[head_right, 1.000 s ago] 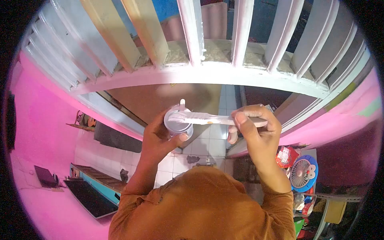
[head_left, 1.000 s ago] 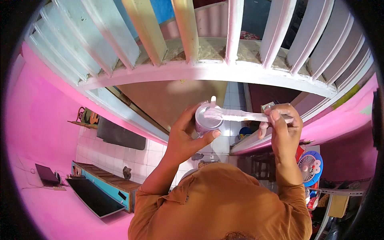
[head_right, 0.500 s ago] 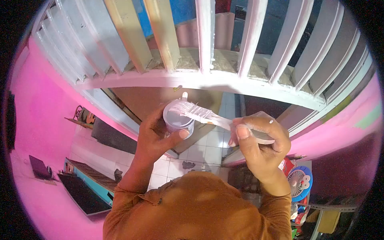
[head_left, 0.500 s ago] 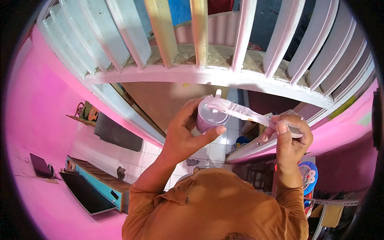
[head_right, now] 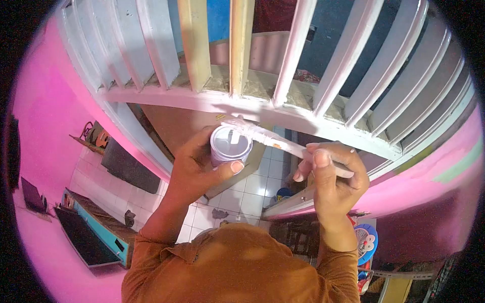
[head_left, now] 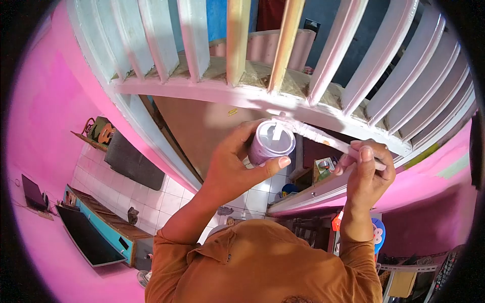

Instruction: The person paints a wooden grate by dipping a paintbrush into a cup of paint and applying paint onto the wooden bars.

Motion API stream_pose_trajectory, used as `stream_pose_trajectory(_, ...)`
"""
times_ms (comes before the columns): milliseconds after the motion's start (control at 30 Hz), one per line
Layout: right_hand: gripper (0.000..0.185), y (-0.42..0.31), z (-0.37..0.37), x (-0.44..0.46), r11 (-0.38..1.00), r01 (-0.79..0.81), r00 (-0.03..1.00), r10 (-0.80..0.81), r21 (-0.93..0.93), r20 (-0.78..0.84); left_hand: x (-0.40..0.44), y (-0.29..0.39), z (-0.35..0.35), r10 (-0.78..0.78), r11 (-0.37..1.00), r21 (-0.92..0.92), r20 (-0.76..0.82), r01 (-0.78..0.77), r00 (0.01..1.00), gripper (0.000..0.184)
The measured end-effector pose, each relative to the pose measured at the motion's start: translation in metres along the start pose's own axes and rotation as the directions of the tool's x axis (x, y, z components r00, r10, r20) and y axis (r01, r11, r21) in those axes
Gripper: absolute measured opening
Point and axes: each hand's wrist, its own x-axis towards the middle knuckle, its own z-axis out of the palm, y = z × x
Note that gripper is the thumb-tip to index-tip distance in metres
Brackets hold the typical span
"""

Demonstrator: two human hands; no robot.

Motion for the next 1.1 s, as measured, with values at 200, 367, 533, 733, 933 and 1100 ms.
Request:
stream_pose_trajectory(200,0.020,0.003,0.012,0.019,0.996,-0.020,0.997,0.013,-0.088,-0.080,-0.001,-0.011,-0.005,-0.043,0.997,0.060,-0.011,0.043,0.999,0.065)
stream_pose_trajectory(367,0.016,0.008,0.025,0.031,0.975,0.082,0.993,-0.097,-0.206,-0.064,-0.007,-0.019,-0.013,-0.081,0.993,0.079,-0.028,0.083,0.996,0.065)
stream_pose_trajectory(533,0.008,0.009,0.031,0.049,0.958,0.164,0.983,-0.178,-0.233,-0.042,-0.019,-0.031,-0.019,-0.097,0.990,0.103,-0.029,0.100,0.995,0.064)
stream_pose_trajectory(733,0.008,-0.013,0.038,0.063,0.895,0.327,0.928,-0.364,-0.304,-0.074,-0.034,-0.046,-0.026,-0.127,0.990,0.058,-0.055,0.130,0.990,0.063)
stream_pose_trajectory(933,0.011,-0.006,0.032,0.036,0.804,0.352,0.936,-0.312,-0.480,0.164,-0.046,-0.052,-0.032,-0.180,0.983,0.027,-0.084,0.183,0.980,0.061)
stream_pose_trajectory(1100,0.013,-0.013,0.041,0.059,0.775,0.408,0.908,-0.398,-0.483,0.129,-0.050,-0.048,-0.031,-0.209,0.975,0.060,-0.066,0.213,0.976,0.059)
